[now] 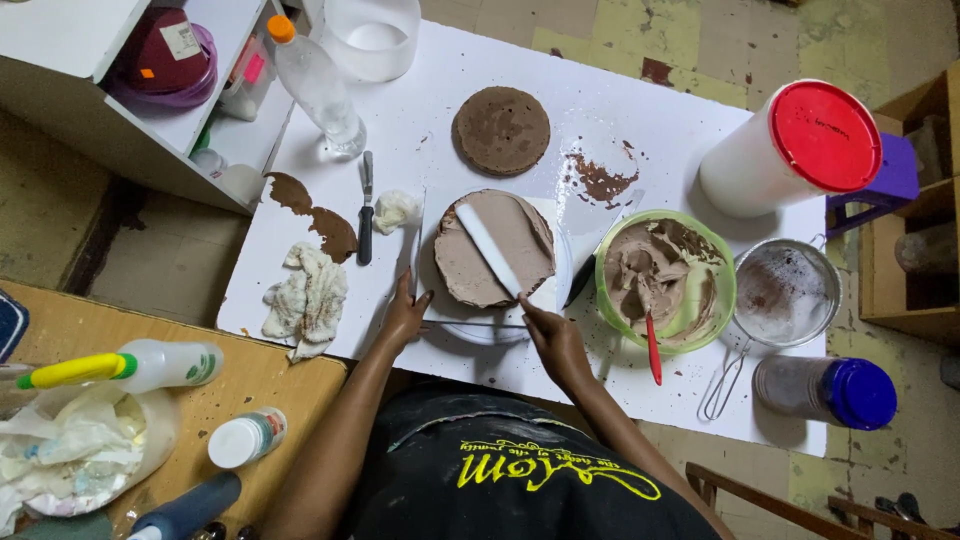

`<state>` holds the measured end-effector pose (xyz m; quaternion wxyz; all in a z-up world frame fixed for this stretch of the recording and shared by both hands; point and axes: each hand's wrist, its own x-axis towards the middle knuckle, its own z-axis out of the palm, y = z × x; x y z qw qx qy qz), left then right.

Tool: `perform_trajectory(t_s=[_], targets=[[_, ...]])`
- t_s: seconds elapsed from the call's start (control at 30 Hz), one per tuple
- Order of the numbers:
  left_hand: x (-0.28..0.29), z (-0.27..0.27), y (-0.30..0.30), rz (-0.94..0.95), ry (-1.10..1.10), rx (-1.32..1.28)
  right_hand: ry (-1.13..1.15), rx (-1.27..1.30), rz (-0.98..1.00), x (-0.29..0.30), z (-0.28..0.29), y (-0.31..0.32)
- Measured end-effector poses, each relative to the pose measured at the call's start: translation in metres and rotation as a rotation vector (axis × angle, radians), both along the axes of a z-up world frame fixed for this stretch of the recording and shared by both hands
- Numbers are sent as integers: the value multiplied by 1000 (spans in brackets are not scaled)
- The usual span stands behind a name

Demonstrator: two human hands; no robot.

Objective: Applying chocolate frosting to cake layers and smoothing it with a spatula to assemble a cake.

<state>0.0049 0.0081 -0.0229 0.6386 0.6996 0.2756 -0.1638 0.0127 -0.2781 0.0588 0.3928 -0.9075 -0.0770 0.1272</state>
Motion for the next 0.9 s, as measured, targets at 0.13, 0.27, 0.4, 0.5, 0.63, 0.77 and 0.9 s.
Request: perform_trajectory(t_s=[0.13,0.27,0.4,0.5,0.63,0.77,0.9], targets=[[-1,15,-2,-12,20,19,-159,-176,110,-4,2,-17],[0,-2,1,-21,7,19,-304,-412,-16,-2,51,-39],[2,-12,2,-11,-9,-15,-114,-139,-154,-2,43,-36],[1,-17,4,-11,4,-17,88,-61,-219,-16,65,0],[0,-3,3,-9,11,-32,10,-19,-86,-24,33,24],[1,6,2,-21,20,-28,-36,-77,75,-25,19,21],[2,-9,6,-24,9,-36,-260,-509,153,-13,66,-10]])
